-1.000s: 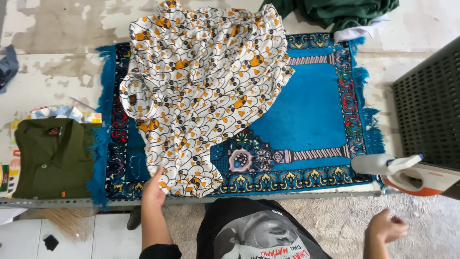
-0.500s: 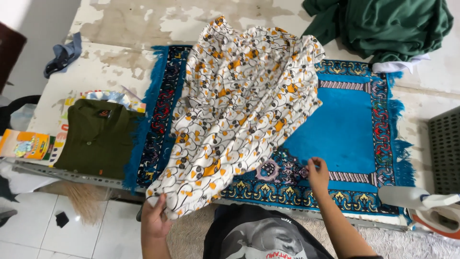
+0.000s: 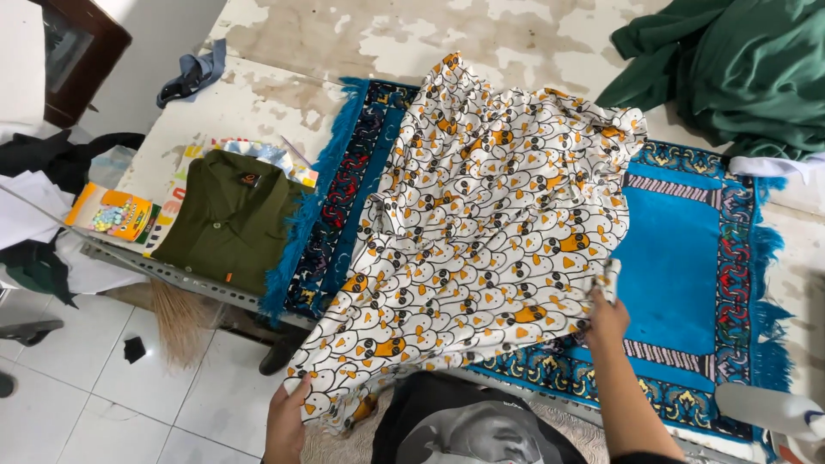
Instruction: The person irons a patterned shirt laid on a blue rug on a table. They spray water on the fabric, smooth it with their hands, and use an iron to press different sections. The shirt is repeatedly repositioned and smoothed during the process.
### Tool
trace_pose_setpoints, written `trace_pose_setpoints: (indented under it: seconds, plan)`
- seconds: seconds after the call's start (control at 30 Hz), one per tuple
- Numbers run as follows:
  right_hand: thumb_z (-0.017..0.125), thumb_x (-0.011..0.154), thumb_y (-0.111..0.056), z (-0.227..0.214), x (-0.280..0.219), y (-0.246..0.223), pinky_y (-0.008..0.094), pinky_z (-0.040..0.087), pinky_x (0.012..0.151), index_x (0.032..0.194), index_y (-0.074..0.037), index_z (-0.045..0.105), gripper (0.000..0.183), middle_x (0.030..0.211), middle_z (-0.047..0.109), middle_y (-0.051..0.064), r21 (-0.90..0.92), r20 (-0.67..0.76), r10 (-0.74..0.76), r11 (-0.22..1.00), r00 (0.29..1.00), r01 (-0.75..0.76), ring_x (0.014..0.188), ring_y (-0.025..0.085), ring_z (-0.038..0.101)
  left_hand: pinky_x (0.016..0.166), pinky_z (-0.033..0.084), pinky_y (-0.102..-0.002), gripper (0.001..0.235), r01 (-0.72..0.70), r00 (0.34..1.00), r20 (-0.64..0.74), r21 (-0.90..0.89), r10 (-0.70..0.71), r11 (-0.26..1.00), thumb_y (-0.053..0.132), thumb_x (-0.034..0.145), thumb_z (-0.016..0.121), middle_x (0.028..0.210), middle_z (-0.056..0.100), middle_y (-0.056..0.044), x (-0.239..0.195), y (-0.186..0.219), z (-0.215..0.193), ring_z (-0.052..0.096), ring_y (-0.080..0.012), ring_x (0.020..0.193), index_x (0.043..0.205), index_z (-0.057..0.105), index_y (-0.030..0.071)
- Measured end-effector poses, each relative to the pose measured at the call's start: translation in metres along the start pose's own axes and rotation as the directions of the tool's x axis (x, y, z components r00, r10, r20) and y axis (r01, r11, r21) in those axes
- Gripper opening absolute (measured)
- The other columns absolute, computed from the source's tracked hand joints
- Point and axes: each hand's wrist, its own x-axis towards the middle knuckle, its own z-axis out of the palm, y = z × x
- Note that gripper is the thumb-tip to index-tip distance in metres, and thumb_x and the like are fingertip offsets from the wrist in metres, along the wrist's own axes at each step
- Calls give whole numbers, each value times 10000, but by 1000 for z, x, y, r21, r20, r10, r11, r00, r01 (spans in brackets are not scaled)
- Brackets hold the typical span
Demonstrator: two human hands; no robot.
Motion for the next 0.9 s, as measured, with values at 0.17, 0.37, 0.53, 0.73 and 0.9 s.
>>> trace_pose_setpoints:
  seconds: [0.17, 0.37, 0.53, 0.73, 0.9]
  plan:
    - [690, 1021, -258, -114, -83, 3, 364, 649, 828, 1235, -99, 513, 320, 1211, 680, 89, 206, -63, 21, 979, 998, -7, 1055, 227, 715, 944, 534, -527, 424, -46, 995, 91, 42, 42, 998, 91, 963, 630, 1290, 676, -266, 32, -24, -7, 653, -425, 1114, 1359, 582, -53]
    - [731, 827, -215, -244, -56, 153, 384, 507, 1008, 1537, -238, 448, 765, 1340, 560, 181, -751, -179, -44, 651, 983, -108, 1244, 360, 573, 1156, 327, -434, 711, -3, 995, 97, 139, -10, 990, 150, 925, 673, 1273, 626, -236, 88, -64, -9, 516, -334, 1305, 1503, 313, -55]
    - [867, 815, -597, -255, -51, 205, 306, 604, 1066, 1367, -258, 609, 697, 1406, 657, -69, 581, -343, 577, 751, 741, -315, 1296, 128, 656, 1043, 439, -453, 513, 8, 967, 252, -140, 28, 990, 207, 995, 525, 1327, 623, -222, 116, -77, -5, 578, -339, 1188, 1448, 511, -33]
    - [351, 1070, -90, -251, -79, 130, 524, 376, 1107, 1537, -172, 319, 476, 1511, 430, 226, 94, 111, 324, 938, 939, -335, 1351, 388, 432, 875, 556, -501, 555, 59, 963, 240, 263, -125, 963, 324, 925, 631, 1278, 701, -245, 67, -41, 32, 686, -394, 1101, 1371, 599, -6]
    - [636, 999, -171, -272, -49, 112, 347, 504, 1041, 1231, 89, 489, 377, 1332, 589, 199, -127, 21, 471, 876, 882, -465, 1173, 293, 582, 744, 507, -352, 402, -288, 937, 254, 164, 242, 943, 289, 891, 744, 1062, 754, -101, 162, -89, 0, 675, -227, 940, 1183, 742, 12]
